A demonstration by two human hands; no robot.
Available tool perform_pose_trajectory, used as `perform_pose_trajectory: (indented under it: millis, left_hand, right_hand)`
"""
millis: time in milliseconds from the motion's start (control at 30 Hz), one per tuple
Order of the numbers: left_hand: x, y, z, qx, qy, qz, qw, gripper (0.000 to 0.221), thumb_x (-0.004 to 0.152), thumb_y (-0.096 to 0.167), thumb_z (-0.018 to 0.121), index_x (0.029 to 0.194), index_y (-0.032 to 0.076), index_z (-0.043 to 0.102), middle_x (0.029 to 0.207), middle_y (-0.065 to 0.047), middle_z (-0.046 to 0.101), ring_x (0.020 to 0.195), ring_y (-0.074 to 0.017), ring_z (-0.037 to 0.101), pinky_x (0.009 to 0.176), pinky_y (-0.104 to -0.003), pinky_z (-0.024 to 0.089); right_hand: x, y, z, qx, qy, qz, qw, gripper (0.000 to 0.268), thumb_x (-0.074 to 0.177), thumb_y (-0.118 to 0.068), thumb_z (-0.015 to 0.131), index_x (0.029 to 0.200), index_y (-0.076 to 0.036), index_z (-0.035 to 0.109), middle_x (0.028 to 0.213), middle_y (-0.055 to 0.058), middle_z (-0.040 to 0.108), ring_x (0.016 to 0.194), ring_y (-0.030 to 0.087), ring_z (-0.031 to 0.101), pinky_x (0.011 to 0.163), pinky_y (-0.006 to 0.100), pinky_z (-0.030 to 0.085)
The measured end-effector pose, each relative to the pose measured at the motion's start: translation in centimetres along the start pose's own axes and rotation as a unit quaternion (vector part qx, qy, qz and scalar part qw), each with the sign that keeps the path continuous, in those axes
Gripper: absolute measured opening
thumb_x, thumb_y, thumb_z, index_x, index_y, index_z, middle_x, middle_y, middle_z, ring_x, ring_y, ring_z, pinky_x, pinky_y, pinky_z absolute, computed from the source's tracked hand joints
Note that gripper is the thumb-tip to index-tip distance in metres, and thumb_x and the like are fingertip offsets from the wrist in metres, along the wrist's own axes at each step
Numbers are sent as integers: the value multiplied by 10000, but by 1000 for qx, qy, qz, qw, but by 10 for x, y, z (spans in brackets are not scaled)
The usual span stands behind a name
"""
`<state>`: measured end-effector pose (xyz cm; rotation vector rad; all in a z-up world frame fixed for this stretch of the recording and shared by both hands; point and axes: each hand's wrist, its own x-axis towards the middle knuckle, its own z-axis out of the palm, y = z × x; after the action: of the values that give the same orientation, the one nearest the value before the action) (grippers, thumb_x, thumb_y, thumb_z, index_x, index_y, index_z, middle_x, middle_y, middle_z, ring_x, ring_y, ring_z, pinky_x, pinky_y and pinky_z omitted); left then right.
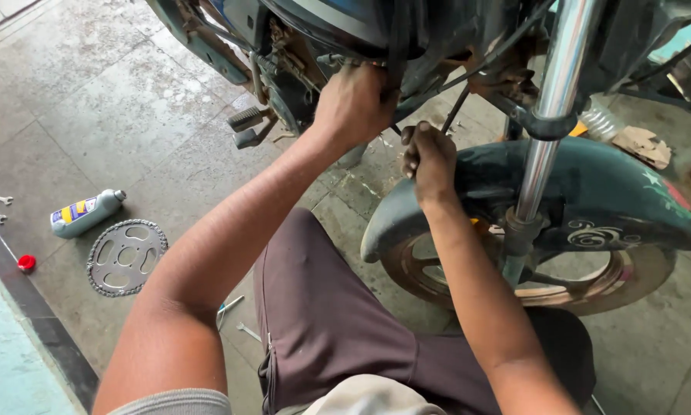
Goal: The recorder is working on the electrical wiring and components underneath the seat and near the front of a motorcycle.
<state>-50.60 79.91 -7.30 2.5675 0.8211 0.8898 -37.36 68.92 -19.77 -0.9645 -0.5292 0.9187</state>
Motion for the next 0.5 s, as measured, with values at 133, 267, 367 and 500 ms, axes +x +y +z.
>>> perform_pose_trajectory:
  millis: [133, 267, 367, 500]
  left_hand:
    - [-10, 5, 6, -8, -2, -20, 1000, 253, 876, 243, 709, 800, 5, 743, 731, -232, 702, 705, -418, 706, 638, -502, 569]
    - [-7, 6, 8, 4, 4, -15, 1000, 249, 872, 238, 712, 816, -2, 746, 736, -240, 697, 719, -431, 699, 640, -512, 564]
    - [-7, 0, 11, 10, 2, 2, 1000, 238, 858, 233, 711, 812, 3, 751, 745, -240, 698, 736, -429, 702, 655, -513, 566]
    - [-5, -4, 16, 20, 11, 10, 1000, 238, 839, 235, 717, 795, 4, 753, 749, -250, 694, 746, -435, 696, 660, -519, 564]
  right_hand:
    - [-11, 0, -5, -55, -86, -84, 991, 398, 1094, -369, 588, 872, -39, 595, 750, -28, 503, 551, 61, 359, 513, 257, 317]
    - [-14, -8, -6, -129, -152, -162, 966, 451, 1106, -429, 568, 906, -28, 621, 635, -42, 444, 569, 51, 379, 549, 251, 300]
    - [-17, -13, 0, -117, -160, -166, 966, 454, 1091, -450, 570, 934, -28, 627, 707, -42, 481, 600, 50, 394, 566, 258, 320]
    - [-23, -17, 3, -172, -158, -194, 953, 466, 1112, -461, 548, 945, -34, 632, 692, -51, 489, 629, 50, 403, 593, 253, 320]
